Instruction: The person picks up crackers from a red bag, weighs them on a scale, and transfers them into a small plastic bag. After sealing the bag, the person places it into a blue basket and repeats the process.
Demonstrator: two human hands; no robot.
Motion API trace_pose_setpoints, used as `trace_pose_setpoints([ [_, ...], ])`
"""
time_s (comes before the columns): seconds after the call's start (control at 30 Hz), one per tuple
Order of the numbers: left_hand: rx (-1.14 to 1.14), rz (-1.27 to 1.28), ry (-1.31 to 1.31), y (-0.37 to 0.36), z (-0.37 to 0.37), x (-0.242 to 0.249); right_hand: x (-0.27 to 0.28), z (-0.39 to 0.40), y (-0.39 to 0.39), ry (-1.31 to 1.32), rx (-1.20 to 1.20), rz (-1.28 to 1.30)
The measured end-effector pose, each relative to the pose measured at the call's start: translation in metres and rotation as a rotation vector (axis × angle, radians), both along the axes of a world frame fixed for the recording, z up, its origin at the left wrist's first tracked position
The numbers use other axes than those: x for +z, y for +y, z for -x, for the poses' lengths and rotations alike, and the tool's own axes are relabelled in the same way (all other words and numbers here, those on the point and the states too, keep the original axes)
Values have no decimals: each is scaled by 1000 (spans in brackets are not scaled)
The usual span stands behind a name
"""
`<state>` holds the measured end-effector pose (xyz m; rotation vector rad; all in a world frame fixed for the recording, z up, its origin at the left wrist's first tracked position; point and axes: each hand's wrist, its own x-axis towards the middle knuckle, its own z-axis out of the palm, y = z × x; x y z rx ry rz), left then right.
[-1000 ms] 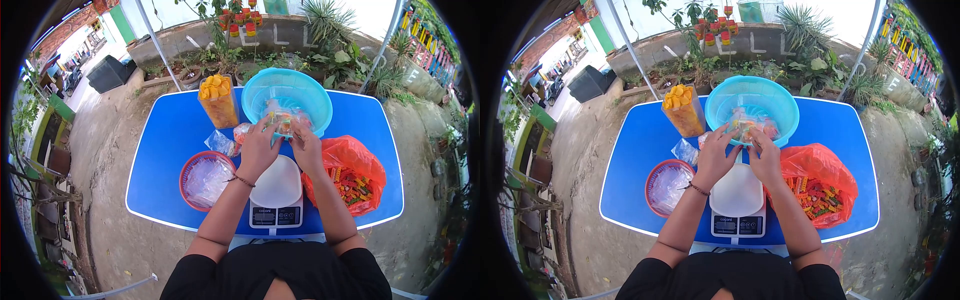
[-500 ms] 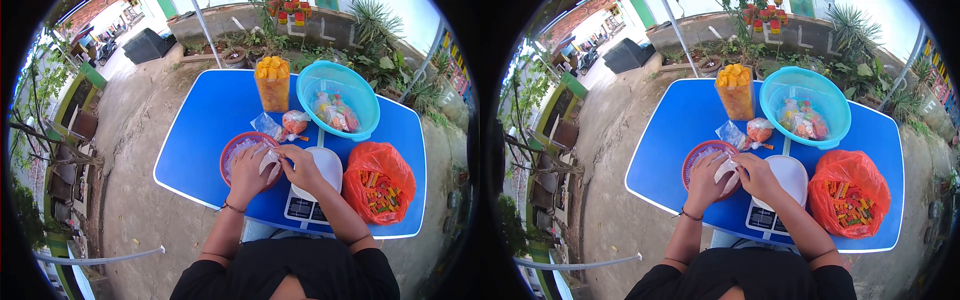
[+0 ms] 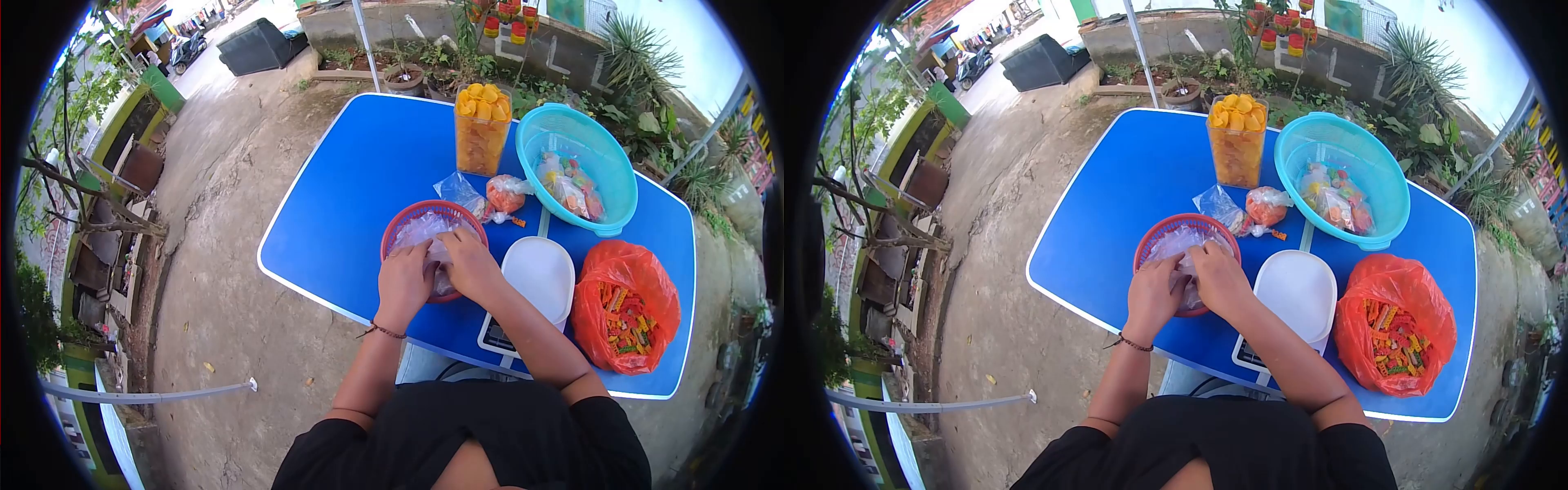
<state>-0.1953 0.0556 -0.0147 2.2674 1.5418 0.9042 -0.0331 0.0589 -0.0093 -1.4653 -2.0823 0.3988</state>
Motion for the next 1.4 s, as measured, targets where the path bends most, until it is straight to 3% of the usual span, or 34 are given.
trace_pose_setpoints([
  [0.1,-24,29,-35,-2,0,6,-1,-8,-4,124,19,-15],
  [0.27,-65,60,-392,-7,-6,11,22,-26,-14,268,30,-186],
  [0.4,-154,68,-653,-16,-17,24,44,-42,-35,459,0,-62],
  [0.5,-183,68,-671,-22,-27,27,52,-59,-53,492,-28,-66],
  [0.6,-236,272,-776,-32,-48,33,59,-80,-71,447,-47,-129],
  [0.73,-329,316,-603,-42,-82,33,55,-108,-99,441,-77,-258],
  [0.83,-458,174,-438,-51,-108,35,47,-128,-124,397,-152,-200],
  [0.97,-632,109,-353,-61,-145,29,28,-154,-144,253,-269,-325],
  [1.13,-637,339,-310,-77,-179,25,16,-181,-167,-55,-392,-343],
  [1.33,-724,214,-195,-87,-205,29,8,-204,-189,-15,-466,-358],
  [1.4,-767,234,-283,-91,-212,27,5,-207,-198,83,-478,-358],
])
